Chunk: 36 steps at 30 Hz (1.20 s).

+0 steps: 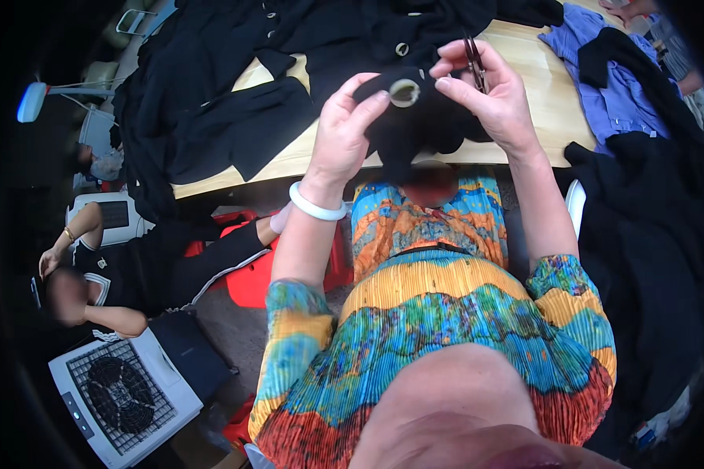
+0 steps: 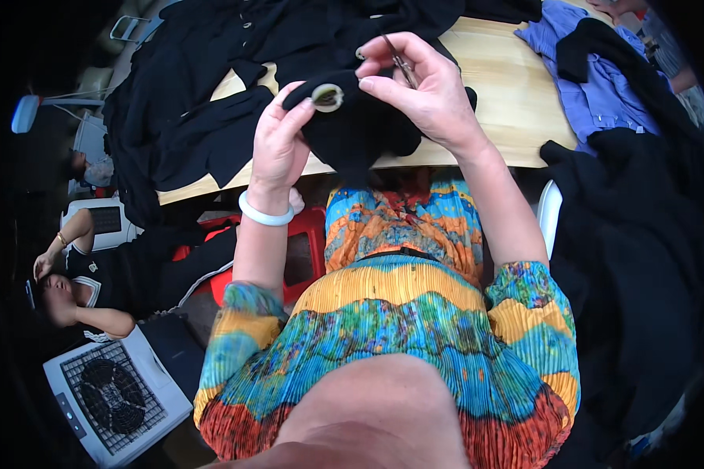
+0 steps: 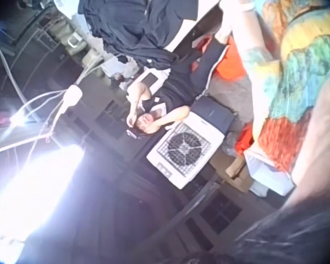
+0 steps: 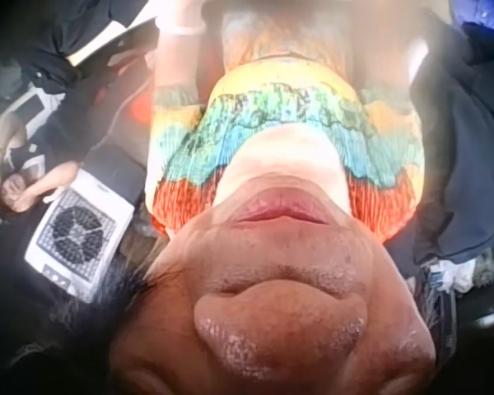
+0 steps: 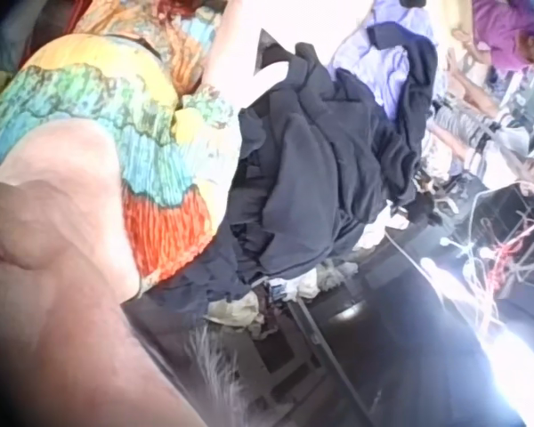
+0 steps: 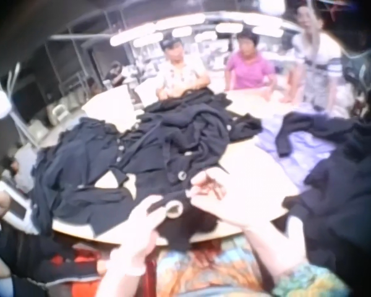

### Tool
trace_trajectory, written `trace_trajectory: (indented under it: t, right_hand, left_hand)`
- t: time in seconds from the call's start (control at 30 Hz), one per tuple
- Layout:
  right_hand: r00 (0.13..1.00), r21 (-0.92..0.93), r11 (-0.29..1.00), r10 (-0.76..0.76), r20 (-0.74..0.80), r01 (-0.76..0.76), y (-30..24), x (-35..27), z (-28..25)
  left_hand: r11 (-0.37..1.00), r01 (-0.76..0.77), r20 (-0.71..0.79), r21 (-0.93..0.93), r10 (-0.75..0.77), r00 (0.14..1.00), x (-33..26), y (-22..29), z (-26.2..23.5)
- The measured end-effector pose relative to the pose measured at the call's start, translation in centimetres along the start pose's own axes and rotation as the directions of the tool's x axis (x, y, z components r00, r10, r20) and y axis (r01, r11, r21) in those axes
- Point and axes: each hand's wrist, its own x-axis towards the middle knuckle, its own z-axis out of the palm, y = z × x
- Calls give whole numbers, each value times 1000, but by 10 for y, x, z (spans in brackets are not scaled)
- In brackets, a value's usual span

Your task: Trimming loose threads from buttons on black clothing items using small scissors.

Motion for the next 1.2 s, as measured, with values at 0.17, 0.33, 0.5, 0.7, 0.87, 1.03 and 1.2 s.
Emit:
trace_trajectory:
  t: [0.17, 0.33, 0.5, 0.7, 0.87, 1.03, 1.2]
  right_hand:
    - [995, -143, 987, -66, 74, 76, -5, -2, 15]
    - [986, -345, 927, -113, 127, 150, -4, -1, 22]
    - [983, -371, 910, -178, 55, 186, 7, -2, 24]
    - [961, -359, 894, -271, 47, 270, 10, -2, 29]
    - [951, -509, 810, -302, 65, 292, 3, -5, 30]
    - [976, -187, 961, -213, -39, 202, -8, -3, 29]
    - [991, -70, 993, -104, -85, 98, -16, -7, 18]
  left_hand:
    - [936, 145, 25, -320, -145, 989, 1, -7, -1]
    - [893, 256, 67, -371, -249, 966, 5, -20, -16]
    - [941, 197, 2, -274, -204, 979, 3, -11, -3]
    - [797, 312, 93, -518, -310, 946, 3, -17, -8]
    - [881, 230, 40, -413, -235, 971, 3, -26, -17]
    - [852, 210, 194, -480, -131, 972, -3, -13, -9]
    - [825, 182, 231, -534, -65, 971, -7, -8, -9]
